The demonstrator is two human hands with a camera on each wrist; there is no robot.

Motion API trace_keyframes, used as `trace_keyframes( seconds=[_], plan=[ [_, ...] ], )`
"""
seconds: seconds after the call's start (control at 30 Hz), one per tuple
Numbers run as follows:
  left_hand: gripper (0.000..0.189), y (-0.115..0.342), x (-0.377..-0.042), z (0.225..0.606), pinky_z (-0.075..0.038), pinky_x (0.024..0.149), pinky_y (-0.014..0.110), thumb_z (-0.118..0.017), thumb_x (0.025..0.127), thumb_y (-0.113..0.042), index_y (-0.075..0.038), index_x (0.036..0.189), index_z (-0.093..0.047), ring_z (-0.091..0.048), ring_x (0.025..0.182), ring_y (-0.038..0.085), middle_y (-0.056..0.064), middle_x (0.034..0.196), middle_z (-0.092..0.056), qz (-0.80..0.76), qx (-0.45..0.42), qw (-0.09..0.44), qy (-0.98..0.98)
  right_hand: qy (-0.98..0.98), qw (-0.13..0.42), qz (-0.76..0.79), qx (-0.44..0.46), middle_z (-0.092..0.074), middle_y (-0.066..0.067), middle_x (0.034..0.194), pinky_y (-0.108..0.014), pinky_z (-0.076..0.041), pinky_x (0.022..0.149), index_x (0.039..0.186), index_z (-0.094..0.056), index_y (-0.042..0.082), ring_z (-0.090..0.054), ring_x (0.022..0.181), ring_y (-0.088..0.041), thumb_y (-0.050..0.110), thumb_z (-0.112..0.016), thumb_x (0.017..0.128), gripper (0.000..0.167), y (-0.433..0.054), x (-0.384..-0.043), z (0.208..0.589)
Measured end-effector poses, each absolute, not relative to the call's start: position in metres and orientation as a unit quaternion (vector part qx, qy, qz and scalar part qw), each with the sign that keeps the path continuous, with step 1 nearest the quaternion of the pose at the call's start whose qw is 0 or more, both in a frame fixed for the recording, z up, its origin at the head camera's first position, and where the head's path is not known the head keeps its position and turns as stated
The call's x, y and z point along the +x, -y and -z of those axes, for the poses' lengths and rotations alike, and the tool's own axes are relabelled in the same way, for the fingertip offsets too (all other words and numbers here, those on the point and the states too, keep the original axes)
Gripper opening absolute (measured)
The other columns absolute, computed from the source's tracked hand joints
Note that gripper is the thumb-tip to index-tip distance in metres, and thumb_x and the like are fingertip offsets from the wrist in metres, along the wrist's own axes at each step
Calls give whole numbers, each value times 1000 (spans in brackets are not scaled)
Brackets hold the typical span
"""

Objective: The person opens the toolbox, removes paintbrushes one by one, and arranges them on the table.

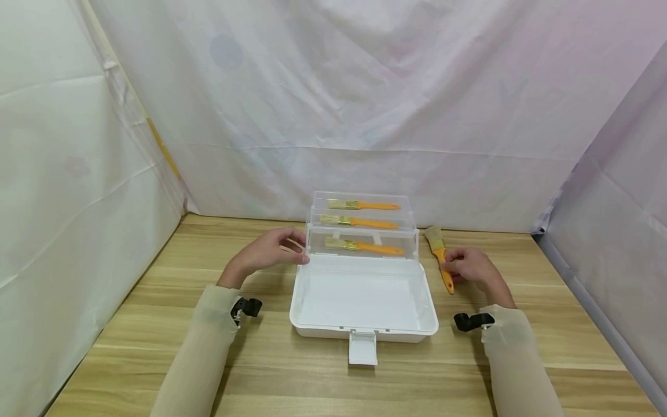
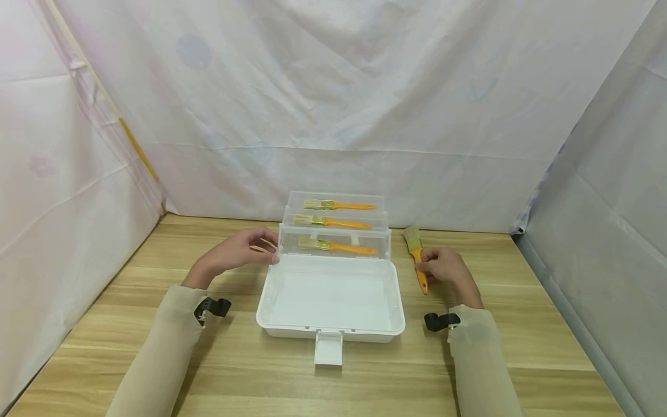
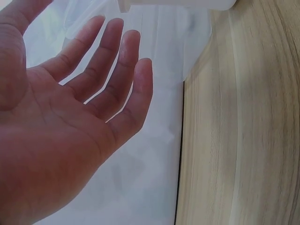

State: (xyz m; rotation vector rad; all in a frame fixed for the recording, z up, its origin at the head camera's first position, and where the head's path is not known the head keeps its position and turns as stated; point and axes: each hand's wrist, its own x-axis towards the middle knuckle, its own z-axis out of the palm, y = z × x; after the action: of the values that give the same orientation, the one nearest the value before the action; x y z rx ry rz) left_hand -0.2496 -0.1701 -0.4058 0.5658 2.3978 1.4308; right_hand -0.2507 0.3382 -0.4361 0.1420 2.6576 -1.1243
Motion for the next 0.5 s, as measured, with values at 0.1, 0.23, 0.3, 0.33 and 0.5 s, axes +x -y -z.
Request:
trace_keyframes(
  seconds=[0.1,0.23,0.3,0.33,0.5],
  plan=[
    [46,171,-249,405,-57,104,49,-90,95,-28,-7,130,-69,-68,124,32,9,125,-71,-495,203,146,-832,-912,122,388,51,-64,-19,108,-32,-64,73,117,-65,-9,-66,87,-26,12,-73,107,25,-338,-250,436],
    [47,173,-248,405,-56,104,49,-90,94,-27,-7,131,-69,-68,123,31,10,127,-71,-495,209,150,-830,-912,116,390,54,-65,-19,105,-33,-65,71,118,-65,-11,-68,84,-24,12,-74,105,27,-338,-248,436],
    [48,173,-248,405,-56,105,49,-90,93,-26,-6,131,-68,-69,123,31,10,127,-71,-494,214,153,-829,-912,115,389,56,-65,-19,104,-33,-65,70,118,-65,-11,-68,83,-23,12,-75,105,28,-338,-247,435],
    [48,174,-248,405,-56,105,49,-91,93,-25,-6,131,-68,-69,123,31,10,127,-72,-494,216,154,-828,-912,115,389,57,-66,-19,104,-33,-65,70,118,-65,-11,-68,83,-23,12,-75,105,28,-338,-247,434],
    [48,175,-249,405,-56,105,49,-91,93,-23,-5,131,-68,-69,122,31,11,126,-72,-495,225,162,-824,-915,114,383,60,-66,-19,104,-32,-65,70,118,-65,-11,-69,84,-24,13,-75,105,28,-338,-247,433]
  ],
)
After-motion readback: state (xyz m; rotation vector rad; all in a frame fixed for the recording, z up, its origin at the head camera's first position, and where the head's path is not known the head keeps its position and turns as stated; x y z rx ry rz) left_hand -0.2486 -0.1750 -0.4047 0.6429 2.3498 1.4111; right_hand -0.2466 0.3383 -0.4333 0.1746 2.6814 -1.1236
